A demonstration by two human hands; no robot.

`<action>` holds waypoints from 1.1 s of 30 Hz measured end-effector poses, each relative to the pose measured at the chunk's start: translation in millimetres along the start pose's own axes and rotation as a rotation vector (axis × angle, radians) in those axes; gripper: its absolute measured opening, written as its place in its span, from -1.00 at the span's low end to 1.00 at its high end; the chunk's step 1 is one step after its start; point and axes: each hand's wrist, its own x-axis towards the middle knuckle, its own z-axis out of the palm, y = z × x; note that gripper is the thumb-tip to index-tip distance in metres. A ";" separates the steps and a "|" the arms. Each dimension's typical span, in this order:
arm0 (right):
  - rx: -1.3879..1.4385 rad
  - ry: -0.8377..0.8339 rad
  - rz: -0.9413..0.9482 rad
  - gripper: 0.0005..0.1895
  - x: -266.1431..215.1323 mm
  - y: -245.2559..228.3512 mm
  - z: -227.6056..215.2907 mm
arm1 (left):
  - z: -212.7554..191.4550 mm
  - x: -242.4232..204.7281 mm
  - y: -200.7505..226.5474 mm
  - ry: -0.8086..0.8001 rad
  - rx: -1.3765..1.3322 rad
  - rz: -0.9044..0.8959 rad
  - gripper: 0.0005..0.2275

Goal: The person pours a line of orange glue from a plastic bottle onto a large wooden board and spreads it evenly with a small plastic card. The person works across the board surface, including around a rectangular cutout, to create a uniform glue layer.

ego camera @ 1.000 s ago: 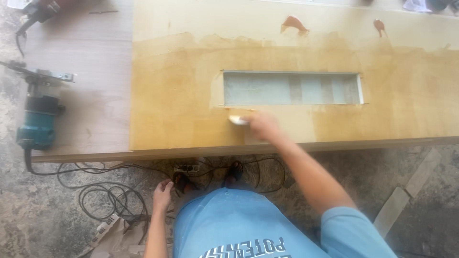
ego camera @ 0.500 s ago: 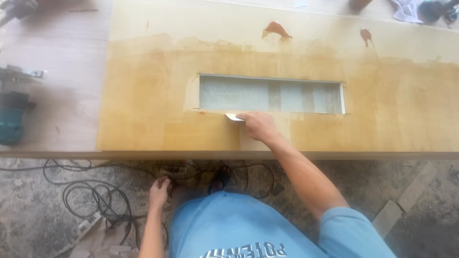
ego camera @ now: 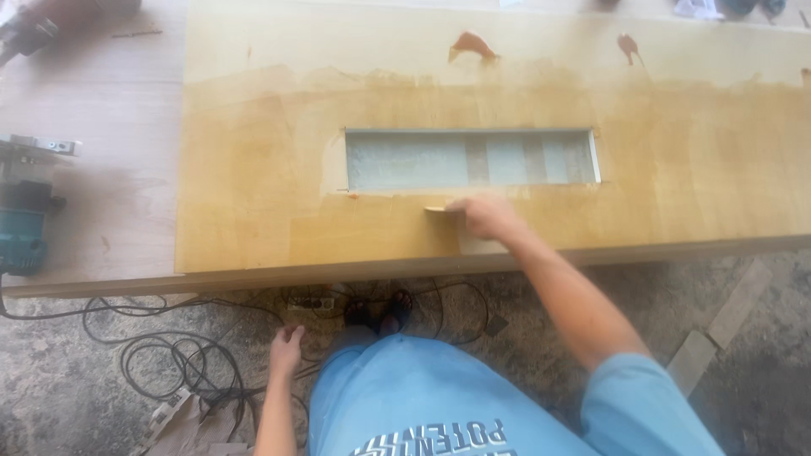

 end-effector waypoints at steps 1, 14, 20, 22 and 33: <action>-0.036 0.049 -0.029 -0.44 15.2 12.2 1.7 | -4.5 6.0 0.1 -0.024 -0.019 0.012 -0.59; 0.333 -0.267 0.081 -0.15 -94.2 -49.3 -39.5 | -31.0 3.9 -2.0 -0.089 0.052 -0.025 -0.62; -0.094 0.084 0.030 -0.18 29.6 71.3 -8.1 | -14.3 1.8 3.7 -0.064 0.049 -0.048 -0.61; -0.155 0.126 -0.035 -0.23 53.2 89.8 -4.2 | 8.5 26.5 0.3 -0.040 0.047 -0.005 -0.59; 0.279 -0.322 -0.034 -0.37 -78.3 72.7 -25.7 | 115.3 -30.8 11.2 0.008 0.014 -0.011 -0.57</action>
